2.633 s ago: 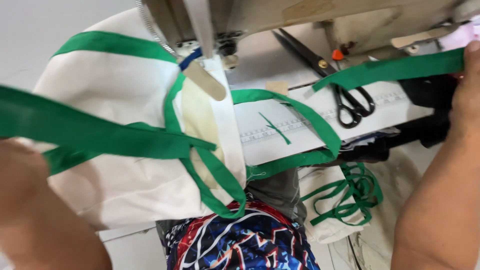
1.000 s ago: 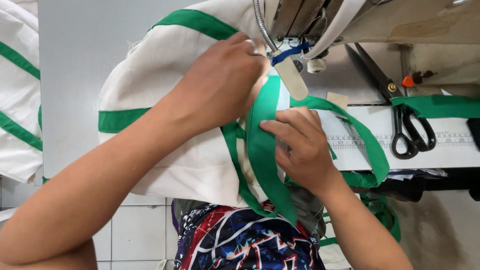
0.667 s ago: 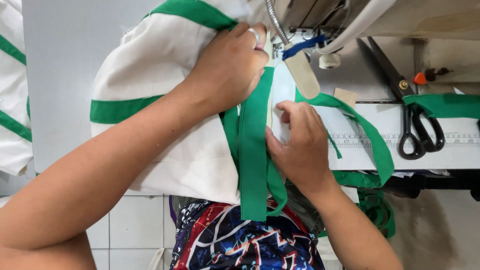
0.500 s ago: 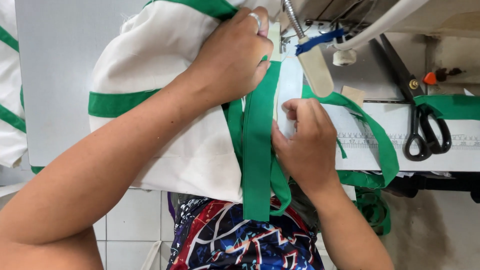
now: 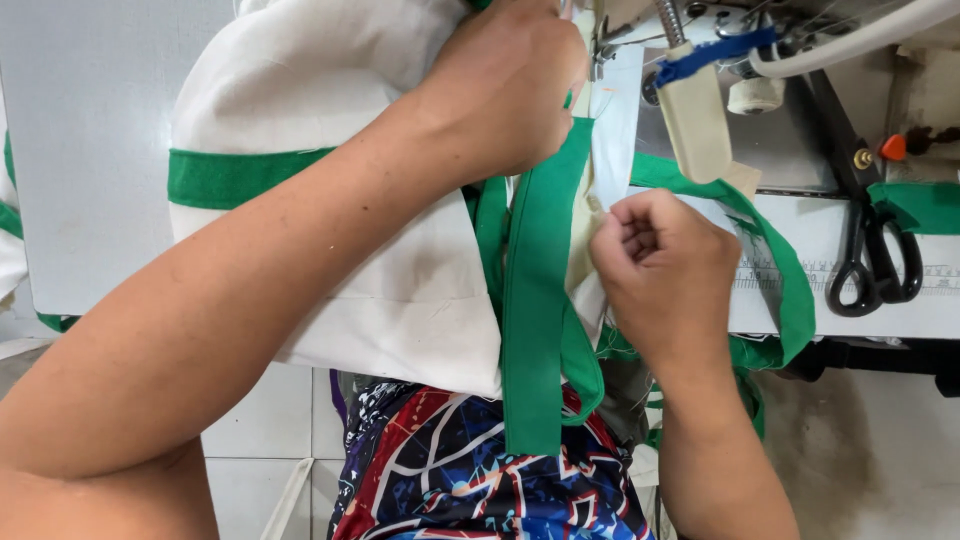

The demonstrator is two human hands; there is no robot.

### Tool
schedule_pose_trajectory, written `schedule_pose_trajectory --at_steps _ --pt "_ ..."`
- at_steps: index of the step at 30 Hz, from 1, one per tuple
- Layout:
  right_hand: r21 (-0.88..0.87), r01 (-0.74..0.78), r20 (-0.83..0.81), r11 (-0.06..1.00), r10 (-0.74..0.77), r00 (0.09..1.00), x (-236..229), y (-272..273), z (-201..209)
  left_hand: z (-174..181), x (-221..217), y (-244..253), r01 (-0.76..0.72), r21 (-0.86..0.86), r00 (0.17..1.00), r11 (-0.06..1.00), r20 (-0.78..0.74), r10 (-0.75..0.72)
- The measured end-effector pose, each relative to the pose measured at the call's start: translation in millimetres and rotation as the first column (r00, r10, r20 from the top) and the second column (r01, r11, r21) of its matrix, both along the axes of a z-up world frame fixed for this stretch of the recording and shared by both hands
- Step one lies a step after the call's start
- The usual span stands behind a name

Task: Trimming excess fabric with scissors and aligning straps on a canvas bag at a sewing machine station.

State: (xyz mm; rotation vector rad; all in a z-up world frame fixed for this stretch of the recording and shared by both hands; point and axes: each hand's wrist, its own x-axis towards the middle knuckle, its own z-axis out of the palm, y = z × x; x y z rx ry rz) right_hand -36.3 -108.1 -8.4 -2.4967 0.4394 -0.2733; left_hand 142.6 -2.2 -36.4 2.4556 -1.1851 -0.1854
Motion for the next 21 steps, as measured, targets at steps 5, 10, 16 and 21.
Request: schedule_pose_trajectory --at_steps 5,10,16,21 --pt "0.105 0.046 0.105 0.993 -0.057 0.993 -6.3 -2.2 -6.0 1.6 -0.5 -12.0 0.021 0.173 0.999 0.985 0.039 -0.028" --pt "0.103 0.029 0.131 0.994 -0.042 0.991 -6.9 0.7 -7.6 -18.9 1.1 -20.1 -0.001 -0.011 0.956 1.000 0.293 0.004" --pt "0.028 -0.064 0.197 0.998 0.057 0.979 -7.6 4.0 -9.8 -17.3 -0.4 -24.7 -0.051 0.002 0.915 0.999 0.401 0.046" --pt "-0.047 -0.124 0.235 0.991 0.132 0.963 -8.3 2.9 -13.1 -14.1 -1.7 -22.6 -0.117 -0.004 0.840 0.993 0.533 0.101"
